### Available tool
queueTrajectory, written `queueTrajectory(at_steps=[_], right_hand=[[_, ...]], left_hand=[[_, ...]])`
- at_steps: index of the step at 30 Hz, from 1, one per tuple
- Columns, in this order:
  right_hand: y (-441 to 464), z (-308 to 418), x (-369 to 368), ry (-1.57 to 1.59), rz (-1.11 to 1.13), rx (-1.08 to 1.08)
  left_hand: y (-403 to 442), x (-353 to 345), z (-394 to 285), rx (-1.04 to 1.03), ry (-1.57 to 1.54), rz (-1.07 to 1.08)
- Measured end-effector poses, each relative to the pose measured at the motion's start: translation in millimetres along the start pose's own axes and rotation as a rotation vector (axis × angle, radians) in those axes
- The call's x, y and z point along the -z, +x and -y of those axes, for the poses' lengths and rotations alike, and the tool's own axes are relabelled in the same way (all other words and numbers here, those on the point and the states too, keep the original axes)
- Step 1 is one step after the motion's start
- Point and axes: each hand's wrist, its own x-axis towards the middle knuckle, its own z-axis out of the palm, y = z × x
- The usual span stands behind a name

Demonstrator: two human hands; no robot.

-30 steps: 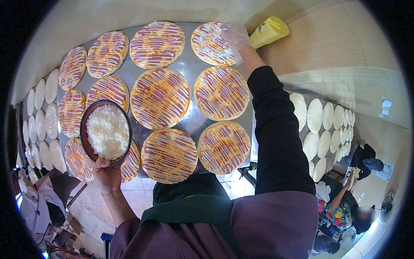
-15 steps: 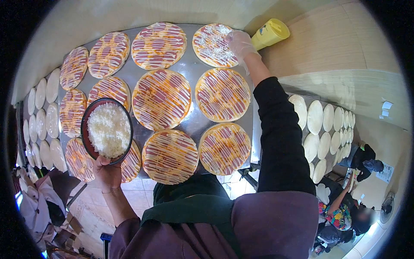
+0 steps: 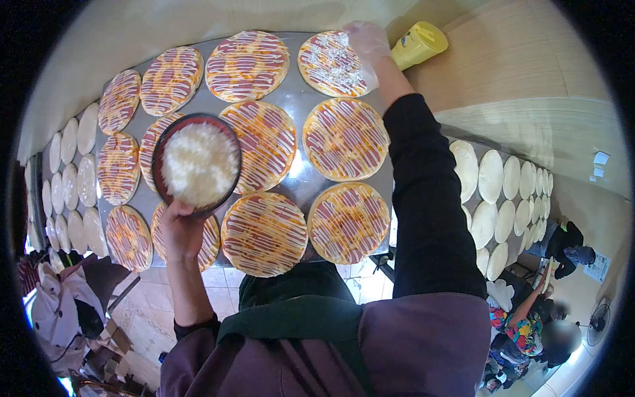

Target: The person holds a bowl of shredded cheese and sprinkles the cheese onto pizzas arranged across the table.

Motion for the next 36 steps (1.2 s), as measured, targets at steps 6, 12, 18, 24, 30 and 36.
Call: queueTrajectory(at_steps=[6, 12, 18, 24, 30, 36], right_hand=[[-68, 35, 47, 1.183, 0.234, -0.11], [-140, 79, 48, 0.816, 0.488, 0.156], [-196, 111, 22, 0.125, 0.171, 0.401], [-222, 87, 8, 0.1, 0.096, 0.231], [-231, 73, 20, 0.459, 0.135, -0.154], [-230, 37, 34, 1.037, 0.109, -0.301]], left_hand=[[48, -34, 22, 0.025, 0.102, 0.079], [69, -74, 52, 0.125, 0.183, 0.137], [75, -94, 79, 0.199, 0.187, 0.275], [62, -100, 92, 0.239, 0.237, 0.26], [67, -96, 111, 0.27, 0.178, 0.258], [68, -95, 113, 0.252, 0.162, 0.214]])
